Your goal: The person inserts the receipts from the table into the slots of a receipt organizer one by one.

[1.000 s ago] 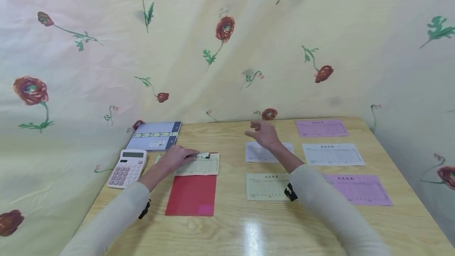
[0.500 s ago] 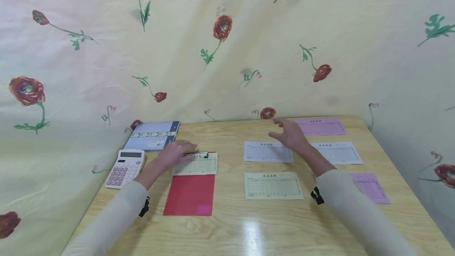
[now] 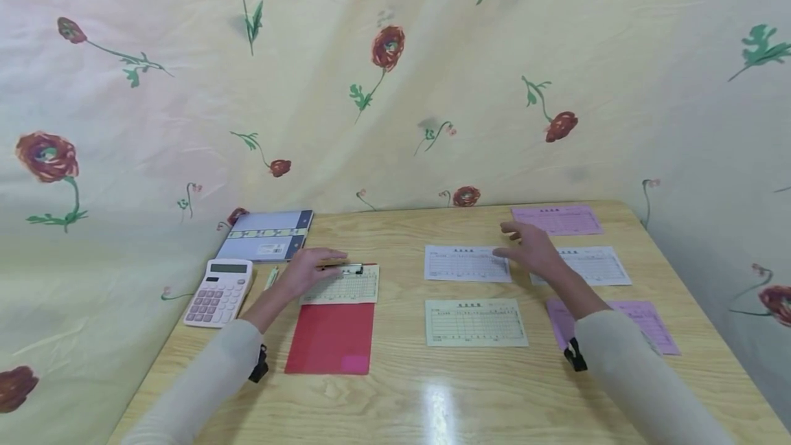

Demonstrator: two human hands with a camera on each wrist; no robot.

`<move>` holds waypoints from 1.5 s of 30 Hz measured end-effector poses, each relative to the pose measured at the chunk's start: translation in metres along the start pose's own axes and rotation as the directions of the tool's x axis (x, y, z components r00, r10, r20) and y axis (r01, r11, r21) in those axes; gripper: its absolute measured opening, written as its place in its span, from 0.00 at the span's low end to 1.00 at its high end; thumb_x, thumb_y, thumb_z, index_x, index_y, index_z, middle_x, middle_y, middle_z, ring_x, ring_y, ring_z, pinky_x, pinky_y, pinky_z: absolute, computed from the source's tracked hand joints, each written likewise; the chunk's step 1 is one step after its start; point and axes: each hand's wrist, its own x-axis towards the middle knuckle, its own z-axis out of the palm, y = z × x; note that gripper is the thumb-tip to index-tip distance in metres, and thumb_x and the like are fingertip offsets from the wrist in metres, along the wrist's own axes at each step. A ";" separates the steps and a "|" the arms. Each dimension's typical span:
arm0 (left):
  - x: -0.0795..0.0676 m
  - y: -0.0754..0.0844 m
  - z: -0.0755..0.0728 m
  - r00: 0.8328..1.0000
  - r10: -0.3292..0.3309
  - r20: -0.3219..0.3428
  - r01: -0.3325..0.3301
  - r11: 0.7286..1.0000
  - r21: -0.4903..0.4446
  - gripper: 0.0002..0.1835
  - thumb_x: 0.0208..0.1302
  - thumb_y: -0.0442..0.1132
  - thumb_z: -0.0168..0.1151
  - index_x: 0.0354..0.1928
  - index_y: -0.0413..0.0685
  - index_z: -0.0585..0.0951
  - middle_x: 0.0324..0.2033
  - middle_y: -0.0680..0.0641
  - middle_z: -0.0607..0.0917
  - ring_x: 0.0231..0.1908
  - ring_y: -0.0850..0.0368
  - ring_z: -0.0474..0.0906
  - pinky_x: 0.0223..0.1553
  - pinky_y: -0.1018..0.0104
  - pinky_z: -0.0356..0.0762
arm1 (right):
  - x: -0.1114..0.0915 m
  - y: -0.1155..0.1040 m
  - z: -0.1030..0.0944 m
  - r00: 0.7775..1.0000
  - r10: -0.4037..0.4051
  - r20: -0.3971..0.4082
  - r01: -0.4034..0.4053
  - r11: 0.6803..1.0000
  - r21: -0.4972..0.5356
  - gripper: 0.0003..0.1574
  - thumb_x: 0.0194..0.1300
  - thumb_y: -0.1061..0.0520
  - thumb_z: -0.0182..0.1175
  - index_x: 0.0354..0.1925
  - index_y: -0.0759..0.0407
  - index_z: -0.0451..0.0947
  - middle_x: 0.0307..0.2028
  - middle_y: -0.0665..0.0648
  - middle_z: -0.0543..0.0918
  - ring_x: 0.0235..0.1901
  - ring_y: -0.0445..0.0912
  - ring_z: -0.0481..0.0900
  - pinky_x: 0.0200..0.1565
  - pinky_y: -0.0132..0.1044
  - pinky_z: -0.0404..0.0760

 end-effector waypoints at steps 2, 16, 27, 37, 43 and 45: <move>0.000 0.001 0.002 1.000 0.003 -0.009 -0.004 1.000 -0.021 0.22 0.66 0.37 0.76 0.61 0.45 0.87 0.57 0.47 0.89 0.59 0.50 0.85 0.60 0.54 0.82 | -0.002 0.005 0.000 1.000 0.018 -0.002 -0.018 1.000 0.009 0.43 0.69 0.54 0.73 0.71 0.76 0.69 0.66 0.79 0.75 0.60 0.74 0.76 0.61 0.68 0.77; -0.001 -0.001 0.006 0.998 -0.060 0.001 0.060 0.997 -0.048 0.17 0.68 0.41 0.75 0.58 0.53 0.90 0.53 0.51 0.91 0.55 0.54 0.87 0.58 0.55 0.84 | -0.006 0.010 0.007 0.998 0.052 -0.018 -0.051 0.997 0.052 0.36 0.66 0.59 0.75 0.65 0.77 0.75 0.55 0.75 0.83 0.52 0.66 0.80 0.55 0.61 0.80; -0.002 -0.001 0.008 0.997 -0.074 -0.006 0.073 0.995 -0.068 0.16 0.68 0.41 0.75 0.57 0.53 0.91 0.51 0.52 0.91 0.53 0.55 0.88 0.55 0.55 0.85 | -0.001 0.008 0.016 0.997 0.075 -0.012 -0.074 0.997 0.016 0.32 0.66 0.63 0.74 0.63 0.76 0.77 0.52 0.72 0.81 0.50 0.62 0.77 0.52 0.54 0.78; -0.002 -0.001 0.008 0.997 -0.067 -0.026 0.066 0.997 -0.051 0.16 0.66 0.40 0.76 0.56 0.52 0.91 0.51 0.51 0.91 0.54 0.53 0.88 0.56 0.53 0.85 | 0.004 0.001 0.012 0.996 0.080 0.049 -0.078 0.996 -0.044 0.27 0.66 0.63 0.73 0.59 0.75 0.80 0.46 0.68 0.84 0.45 0.59 0.79 0.49 0.53 0.80; -0.002 -0.001 0.009 0.997 -0.078 -0.022 0.077 0.996 -0.032 0.17 0.67 0.42 0.76 0.57 0.53 0.91 0.51 0.51 0.91 0.55 0.53 0.87 0.56 0.54 0.85 | 0.006 0.000 0.009 0.994 0.073 0.077 -0.067 0.995 -0.079 0.26 0.67 0.63 0.73 0.56 0.78 0.80 0.40 0.65 0.83 0.40 0.56 0.79 0.44 0.49 0.79; -0.002 -0.001 0.010 0.997 -0.073 -0.024 0.072 0.997 -0.027 0.17 0.67 0.42 0.76 0.57 0.54 0.91 0.51 0.52 0.91 0.54 0.54 0.88 0.54 0.55 0.85 | 0.006 -0.001 0.008 0.995 0.068 0.074 -0.061 0.994 -0.094 0.25 0.66 0.63 0.73 0.55 0.79 0.80 0.38 0.64 0.83 0.38 0.55 0.78 0.42 0.48 0.79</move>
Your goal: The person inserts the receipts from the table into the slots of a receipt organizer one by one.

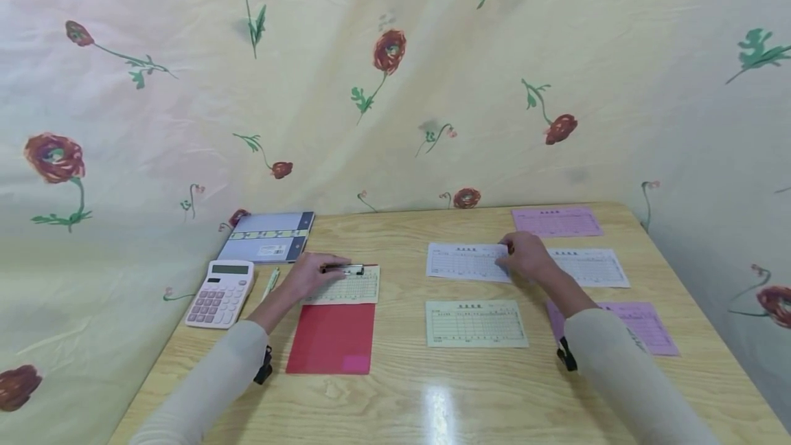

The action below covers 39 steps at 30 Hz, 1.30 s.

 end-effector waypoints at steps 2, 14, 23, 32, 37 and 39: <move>0.000 0.000 0.000 1.000 0.007 -0.006 -0.007 1.000 0.003 0.17 0.67 0.42 0.76 0.56 0.55 0.91 0.50 0.52 0.92 0.54 0.54 0.88 0.53 0.55 0.86 | 0.000 -0.001 0.000 1.000 -0.007 -0.009 0.007 1.000 -0.008 0.24 0.65 0.63 0.73 0.53 0.79 0.80 0.37 0.65 0.83 0.37 0.55 0.78 0.40 0.48 0.79; 0.000 0.000 0.001 1.000 -0.003 0.003 0.003 1.000 0.023 0.16 0.67 0.42 0.75 0.57 0.56 0.91 0.50 0.52 0.92 0.53 0.55 0.88 0.53 0.57 0.86 | 0.000 -0.009 0.000 0.992 0.014 -0.125 -0.015 1.000 -0.012 0.13 0.73 0.64 0.66 0.49 0.75 0.86 0.44 0.72 0.87 0.42 0.62 0.85 0.44 0.56 0.84; -0.002 0.002 0.000 1.000 -0.022 0.008 0.022 0.999 0.041 0.17 0.68 0.43 0.75 0.57 0.57 0.91 0.51 0.53 0.91 0.54 0.54 0.87 0.55 0.55 0.85 | 0.001 -0.029 -0.005 0.970 -0.117 -0.211 0.120 0.993 0.001 0.10 0.73 0.63 0.68 0.47 0.70 0.88 0.42 0.68 0.89 0.43 0.63 0.86 0.47 0.59 0.84; -0.001 0.003 -0.001 1.000 -0.011 0.011 0.010 0.999 0.043 0.17 0.68 0.43 0.74 0.58 0.57 0.90 0.51 0.53 0.91 0.54 0.55 0.87 0.56 0.56 0.85 | 0.001 -0.063 -0.008 0.959 -0.211 -0.191 0.223 0.974 0.048 0.08 0.72 0.64 0.69 0.47 0.65 0.91 0.42 0.65 0.91 0.43 0.60 0.89 0.47 0.57 0.86; 0.000 0.003 -0.001 1.000 0.002 0.004 -0.002 0.999 0.041 0.17 0.68 0.43 0.74 0.58 0.57 0.91 0.51 0.53 0.91 0.55 0.55 0.87 0.55 0.56 0.85 | 0.002 -0.082 -0.005 0.948 -0.261 -0.184 0.274 0.960 0.051 0.07 0.71 0.65 0.69 0.45 0.64 0.92 0.40 0.62 0.92 0.40 0.56 0.89 0.43 0.51 0.87; 0.000 0.003 -0.002 1.000 0.007 0.005 -0.007 0.999 0.039 0.16 0.69 0.43 0.74 0.58 0.57 0.91 0.51 0.53 0.91 0.55 0.55 0.87 0.55 0.56 0.85 | 0.002 -0.089 -0.003 0.943 -0.283 -0.174 0.296 0.954 0.053 0.07 0.71 0.65 0.70 0.44 0.64 0.92 0.39 0.61 0.92 0.38 0.54 0.89 0.42 0.48 0.86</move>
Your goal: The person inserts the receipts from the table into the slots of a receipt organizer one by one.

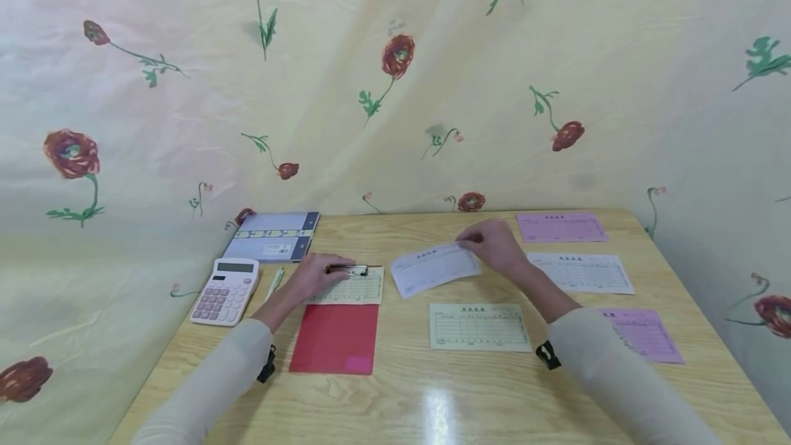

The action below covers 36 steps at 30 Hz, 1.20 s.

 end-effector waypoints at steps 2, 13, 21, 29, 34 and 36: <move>0.000 0.000 0.000 1.000 0.007 0.001 -0.007 1.000 0.002 0.16 0.69 0.43 0.74 0.58 0.56 0.91 0.51 0.52 0.91 0.54 0.55 0.87 0.55 0.56 0.85 | 0.001 -0.006 0.003 1.000 -0.017 0.013 0.017 1.000 0.010 0.06 0.70 0.65 0.70 0.44 0.63 0.92 0.39 0.60 0.92 0.38 0.51 0.89 0.41 0.45 0.86; 0.001 -0.002 0.002 1.000 0.010 0.001 -0.010 0.999 0.039 0.17 0.68 0.44 0.74 0.57 0.57 0.91 0.51 0.53 0.91 0.55 0.56 0.87 0.55 0.58 0.85 | 0.003 -0.046 0.017 0.985 -0.162 0.052 0.154 0.979 0.136 0.08 0.66 0.69 0.72 0.40 0.60 0.93 0.37 0.55 0.92 0.36 0.46 0.88 0.37 0.33 0.85; 0.003 -0.002 0.002 0.999 0.034 0.004 -0.034 0.997 0.066 0.16 0.69 0.43 0.74 0.57 0.56 0.91 0.51 0.53 0.91 0.54 0.56 0.88 0.54 0.58 0.85 | 0.005 -0.064 0.033 0.966 -0.230 0.121 0.194 0.948 0.252 0.09 0.67 0.69 0.71 0.41 0.60 0.93 0.40 0.55 0.93 0.39 0.45 0.89 0.40 0.32 0.85; 0.004 -0.001 0.001 1.000 0.019 0.025 -0.020 0.997 0.069 0.17 0.70 0.43 0.73 0.59 0.55 0.90 0.53 0.53 0.91 0.55 0.57 0.87 0.56 0.58 0.84 | 0.007 -0.084 0.047 0.909 -0.326 0.259 0.197 0.885 0.422 0.08 0.68 0.70 0.70 0.42 0.63 0.92 0.40 0.55 0.93 0.39 0.45 0.90 0.39 0.34 0.87; 0.004 0.000 0.000 0.999 -0.015 0.033 0.013 0.998 0.068 0.16 0.71 0.44 0.72 0.59 0.56 0.90 0.54 0.53 0.90 0.56 0.57 0.86 0.58 0.57 0.84 | 0.012 -0.089 0.064 0.897 -0.302 0.322 0.115 0.863 0.491 0.07 0.70 0.69 0.68 0.44 0.65 0.92 0.41 0.57 0.92 0.40 0.47 0.90 0.41 0.35 0.87; 0.004 0.001 0.000 0.999 -0.029 0.036 0.027 0.997 0.066 0.16 0.71 0.44 0.72 0.60 0.57 0.90 0.54 0.54 0.90 0.57 0.57 0.86 0.59 0.57 0.83 | 0.014 -0.089 0.073 0.902 -0.273 0.336 0.074 0.862 0.501 0.07 0.70 0.69 0.68 0.44 0.66 0.91 0.41 0.58 0.92 0.40 0.48 0.90 0.41 0.41 0.89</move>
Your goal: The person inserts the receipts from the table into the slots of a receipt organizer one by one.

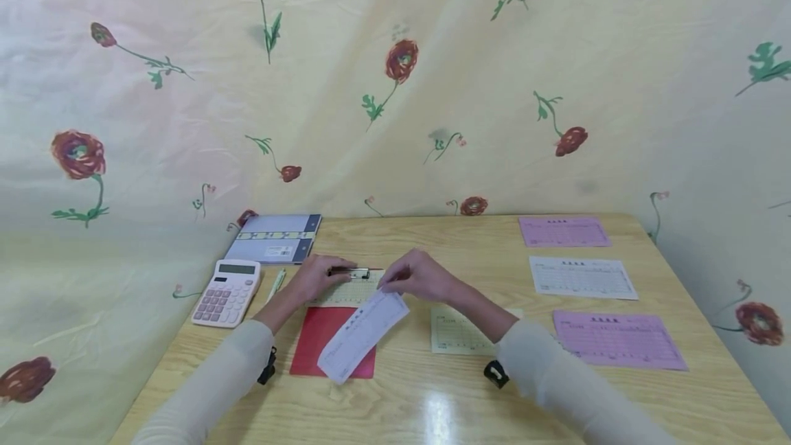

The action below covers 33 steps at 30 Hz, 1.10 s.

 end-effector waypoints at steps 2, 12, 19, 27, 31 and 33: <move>0.000 0.000 0.000 1.000 -0.011 0.005 0.011 1.000 -0.001 0.17 0.72 0.44 0.72 0.60 0.58 0.89 0.55 0.55 0.90 0.57 0.57 0.85 0.60 0.57 0.83 | 0.005 0.006 0.006 0.999 0.044 -0.011 -0.044 0.999 0.006 0.07 0.70 0.68 0.68 0.44 0.65 0.92 0.41 0.58 0.92 0.38 0.47 0.89 0.41 0.47 0.90; 0.000 0.002 0.000 1.000 -0.020 0.004 0.020 1.000 -0.010 0.17 0.72 0.44 0.71 0.61 0.58 0.89 0.56 0.55 0.90 0.58 0.57 0.85 0.59 0.57 0.83 | 0.026 0.033 0.029 0.965 0.241 -0.104 -0.251 0.963 -0.097 0.05 0.71 0.66 0.68 0.43 0.64 0.91 0.32 0.53 0.88 0.30 0.48 0.85 0.31 0.33 0.83; -0.001 0.001 -0.001 1.000 -0.014 0.008 0.014 1.000 -0.010 0.17 0.71 0.43 0.72 0.60 0.57 0.89 0.54 0.55 0.90 0.56 0.58 0.86 0.56 0.60 0.84 | 0.040 0.044 0.038 0.923 0.318 -0.215 -0.352 0.924 -0.147 0.04 0.70 0.64 0.70 0.42 0.63 0.91 0.29 0.52 0.86 0.28 0.44 0.82 0.31 0.33 0.80; -0.001 0.000 -0.001 1.000 0.014 0.014 -0.014 1.000 -0.012 0.17 0.71 0.43 0.72 0.60 0.56 0.89 0.55 0.55 0.90 0.56 0.59 0.86 0.56 0.61 0.84 | 0.048 0.049 0.045 0.896 0.352 -0.269 -0.398 0.907 -0.139 0.04 0.69 0.62 0.72 0.40 0.64 0.90 0.27 0.53 0.86 0.25 0.44 0.81 0.26 0.30 0.75; -0.001 0.000 -0.002 1.000 0.019 0.018 -0.019 1.000 0.003 0.17 0.71 0.44 0.72 0.60 0.57 0.89 0.55 0.56 0.90 0.56 0.60 0.85 0.57 0.61 0.83 | 0.051 0.050 0.050 0.886 0.354 -0.298 -0.406 0.904 -0.133 0.05 0.69 0.62 0.72 0.39 0.64 0.90 0.26 0.53 0.86 0.24 0.43 0.83 0.26 0.30 0.79; 0.000 0.000 -0.002 1.000 0.027 0.015 -0.028 0.999 0.023 0.16 0.71 0.44 0.72 0.59 0.58 0.89 0.54 0.56 0.90 0.56 0.59 0.86 0.56 0.61 0.83 | 0.052 0.049 0.053 0.881 0.356 -0.310 -0.408 0.906 -0.117 0.05 0.69 0.62 0.72 0.39 0.65 0.90 0.26 0.54 0.86 0.23 0.44 0.84 0.26 0.32 0.81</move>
